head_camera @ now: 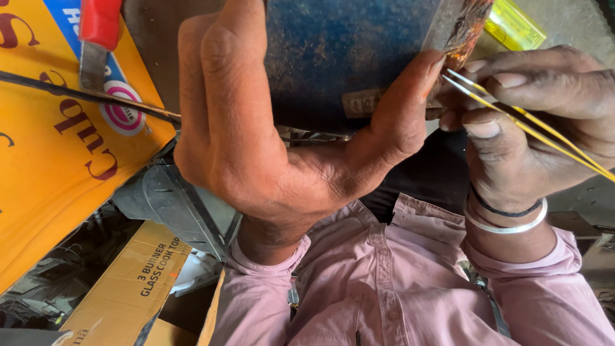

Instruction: The person uses a yellow pencil and a lighter to scrape and burn insulation off copper windings on a blue electric motor. They rotate the motor to access different sections of the coil and continue scraping and burning the wire ends.

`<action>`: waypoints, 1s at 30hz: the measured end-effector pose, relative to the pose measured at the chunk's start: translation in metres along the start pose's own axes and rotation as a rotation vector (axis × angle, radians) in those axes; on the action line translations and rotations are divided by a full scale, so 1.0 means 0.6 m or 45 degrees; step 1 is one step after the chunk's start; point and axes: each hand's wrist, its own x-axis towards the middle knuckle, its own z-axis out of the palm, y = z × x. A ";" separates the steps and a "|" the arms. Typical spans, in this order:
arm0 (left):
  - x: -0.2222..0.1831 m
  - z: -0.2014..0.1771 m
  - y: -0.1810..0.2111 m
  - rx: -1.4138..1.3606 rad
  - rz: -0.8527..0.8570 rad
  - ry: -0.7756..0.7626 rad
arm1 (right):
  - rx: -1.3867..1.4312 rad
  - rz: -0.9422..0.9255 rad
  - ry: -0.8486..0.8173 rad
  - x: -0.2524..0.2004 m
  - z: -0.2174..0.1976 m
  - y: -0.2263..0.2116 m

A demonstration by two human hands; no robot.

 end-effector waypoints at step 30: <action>-0.004 -0.008 0.008 0.055 -0.047 -0.051 | 0.508 0.300 0.282 -0.025 0.051 -0.001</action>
